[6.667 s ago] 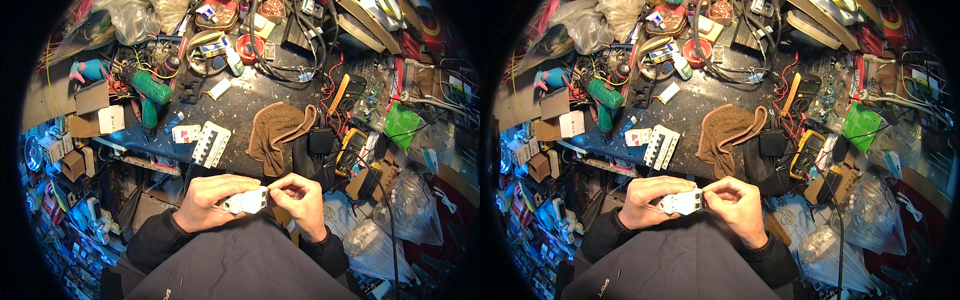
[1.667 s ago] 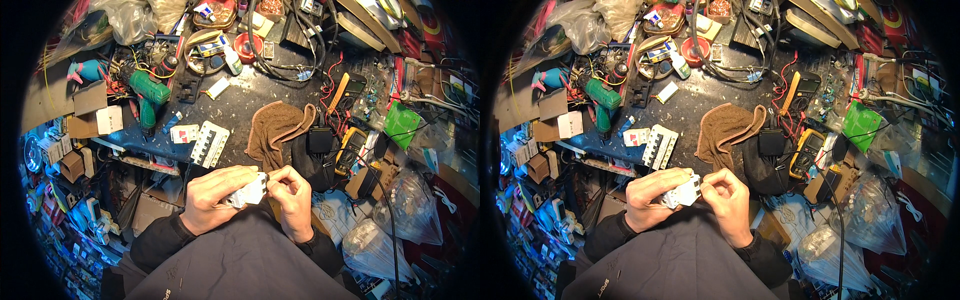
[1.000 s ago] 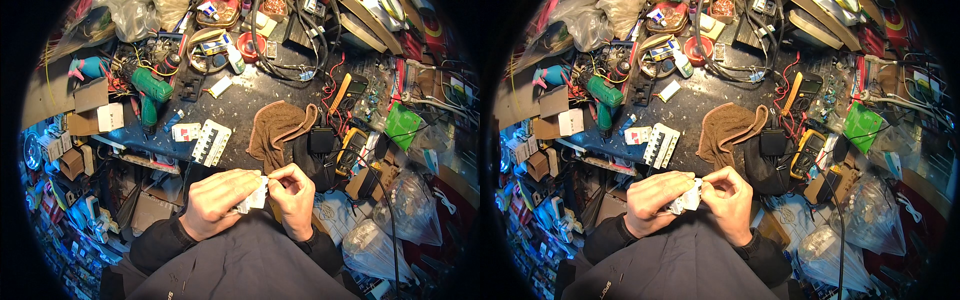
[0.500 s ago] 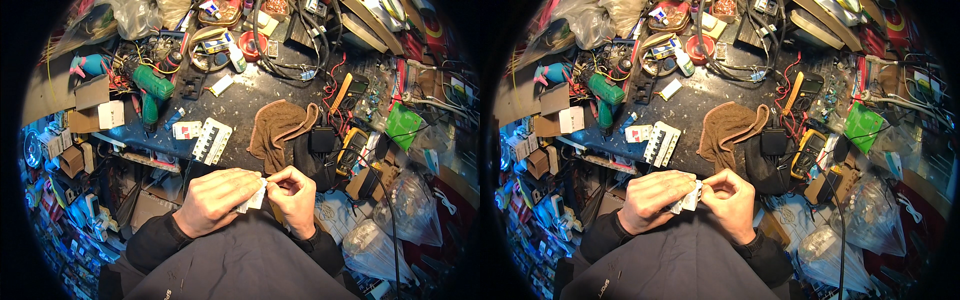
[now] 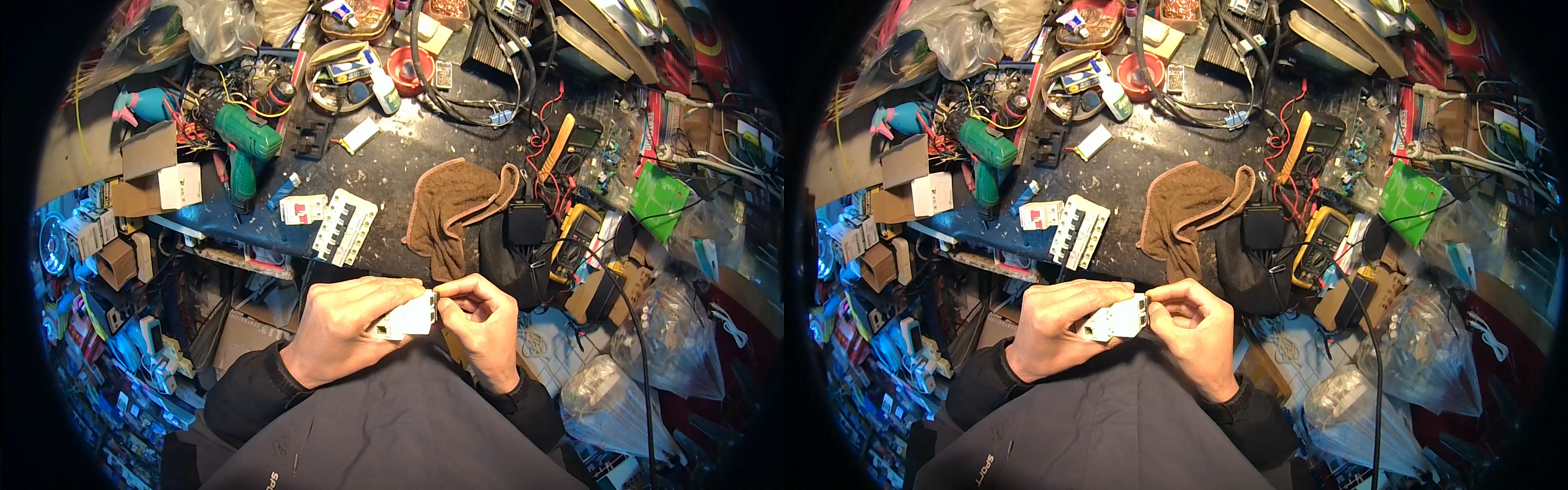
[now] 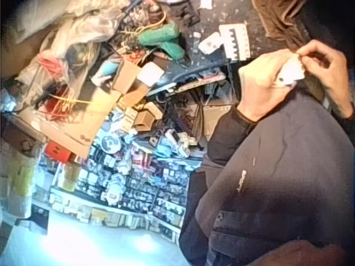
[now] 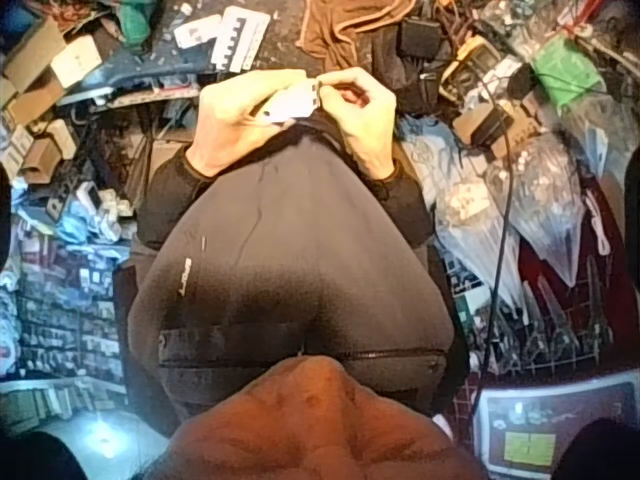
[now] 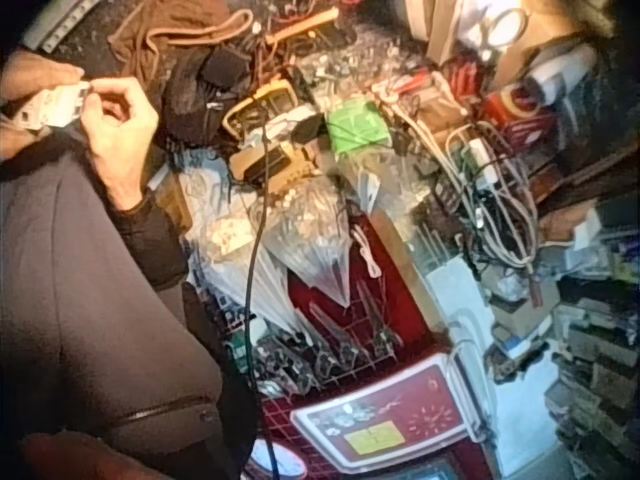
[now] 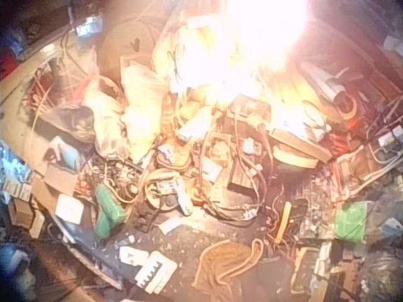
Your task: The person wipes small white electronic components with a brown cloth on a cluttered workbench. They handle each component individually, turning them over to wipe multiple sides, then place them back on the table.
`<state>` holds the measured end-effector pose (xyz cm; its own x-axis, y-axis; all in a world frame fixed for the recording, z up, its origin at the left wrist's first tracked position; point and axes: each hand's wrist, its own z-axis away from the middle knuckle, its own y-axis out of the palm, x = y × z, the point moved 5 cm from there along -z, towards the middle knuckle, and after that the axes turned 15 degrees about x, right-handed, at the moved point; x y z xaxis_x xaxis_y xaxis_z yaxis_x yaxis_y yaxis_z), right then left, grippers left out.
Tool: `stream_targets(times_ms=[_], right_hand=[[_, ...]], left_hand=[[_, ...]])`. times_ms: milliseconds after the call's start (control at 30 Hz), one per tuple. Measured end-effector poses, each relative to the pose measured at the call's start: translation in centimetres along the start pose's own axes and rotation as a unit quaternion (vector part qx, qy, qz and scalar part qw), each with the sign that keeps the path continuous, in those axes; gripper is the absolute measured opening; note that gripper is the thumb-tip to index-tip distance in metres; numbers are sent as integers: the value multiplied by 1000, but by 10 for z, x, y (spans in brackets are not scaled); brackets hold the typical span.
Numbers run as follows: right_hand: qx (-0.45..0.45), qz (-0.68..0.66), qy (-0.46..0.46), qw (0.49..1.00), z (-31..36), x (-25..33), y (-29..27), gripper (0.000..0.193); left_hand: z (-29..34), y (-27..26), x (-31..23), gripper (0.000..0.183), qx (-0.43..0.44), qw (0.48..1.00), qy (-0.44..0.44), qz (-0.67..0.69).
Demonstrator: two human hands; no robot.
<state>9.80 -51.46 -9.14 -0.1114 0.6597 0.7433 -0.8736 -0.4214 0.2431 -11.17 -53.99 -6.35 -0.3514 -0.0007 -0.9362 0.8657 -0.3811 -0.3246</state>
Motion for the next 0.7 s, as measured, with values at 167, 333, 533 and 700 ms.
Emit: stream_targets(times_ms=[167, 333, 533, 700], right_hand=[[16, 26, 31, 999, 2, -1, -3, 17], [6, 57, 28, 998, 2, -2, -4, 14], [-9, 109, 17, 994, 1, -1, -4, 7], [-15, 125, 19, 992, 0, -1, -7, 6]], left_hand=[[1, 0, -3, 49, 7, 1000, 15, -12], [2, 3, -5, 47, 15, 999, 22, -34], [5, 4, -9, 43, 26, 997, 35, -61], [8, 5, -9, 43, 27, 997, 33, -66]])
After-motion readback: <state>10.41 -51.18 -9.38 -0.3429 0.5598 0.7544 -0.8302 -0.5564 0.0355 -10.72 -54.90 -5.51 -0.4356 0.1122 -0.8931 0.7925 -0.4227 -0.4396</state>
